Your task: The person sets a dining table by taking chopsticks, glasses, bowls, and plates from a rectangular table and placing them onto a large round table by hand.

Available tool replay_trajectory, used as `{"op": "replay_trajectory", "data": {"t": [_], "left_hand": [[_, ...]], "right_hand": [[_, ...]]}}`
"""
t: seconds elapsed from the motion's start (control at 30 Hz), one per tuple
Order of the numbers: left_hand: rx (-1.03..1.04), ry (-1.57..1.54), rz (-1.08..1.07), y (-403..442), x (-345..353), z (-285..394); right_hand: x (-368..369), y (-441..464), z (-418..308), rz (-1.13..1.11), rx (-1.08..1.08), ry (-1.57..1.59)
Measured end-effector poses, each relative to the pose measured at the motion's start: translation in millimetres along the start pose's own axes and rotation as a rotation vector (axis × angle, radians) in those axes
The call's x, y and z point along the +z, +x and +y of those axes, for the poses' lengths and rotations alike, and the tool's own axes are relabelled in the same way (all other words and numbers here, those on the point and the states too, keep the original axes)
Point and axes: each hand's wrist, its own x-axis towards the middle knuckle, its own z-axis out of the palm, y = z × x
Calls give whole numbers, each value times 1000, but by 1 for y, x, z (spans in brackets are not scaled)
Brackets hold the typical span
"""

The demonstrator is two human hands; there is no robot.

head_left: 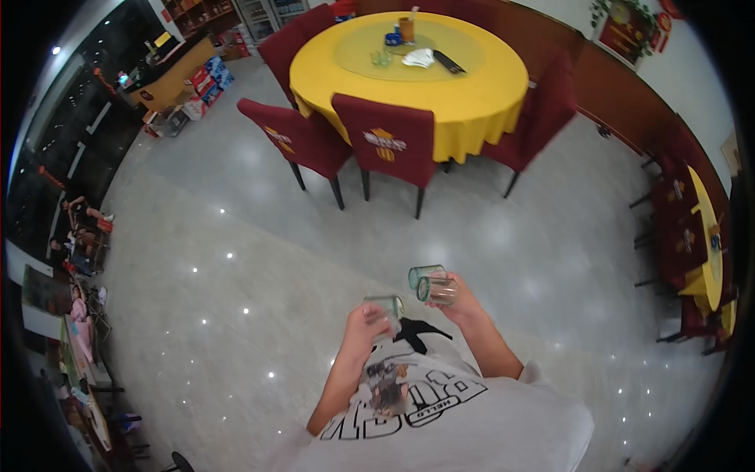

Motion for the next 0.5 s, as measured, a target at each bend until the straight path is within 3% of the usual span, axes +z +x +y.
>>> {"op": "replay_trajectory", "data": {"t": [0.1,0.13,0.23,0.33,0.43,0.5], "left_hand": [[21,-15,244,29,-51,63],[66,80,205,36,-71,84],[113,16,372,69,-118,129],[185,-31,332,126,-154,157],[179,-27,292,208,-186,174],[131,-44,234,246,-199,193]], "right_hand": [[35,119,-13,-165,-1,-57],[43,148,-15,-278,-38,-141],[107,217,-41,-225,60,-158],[146,287,-56,-289,-6,-276],[159,354,-65,-253,94,-227],[159,387,-66,-233,-57,-180]]}}
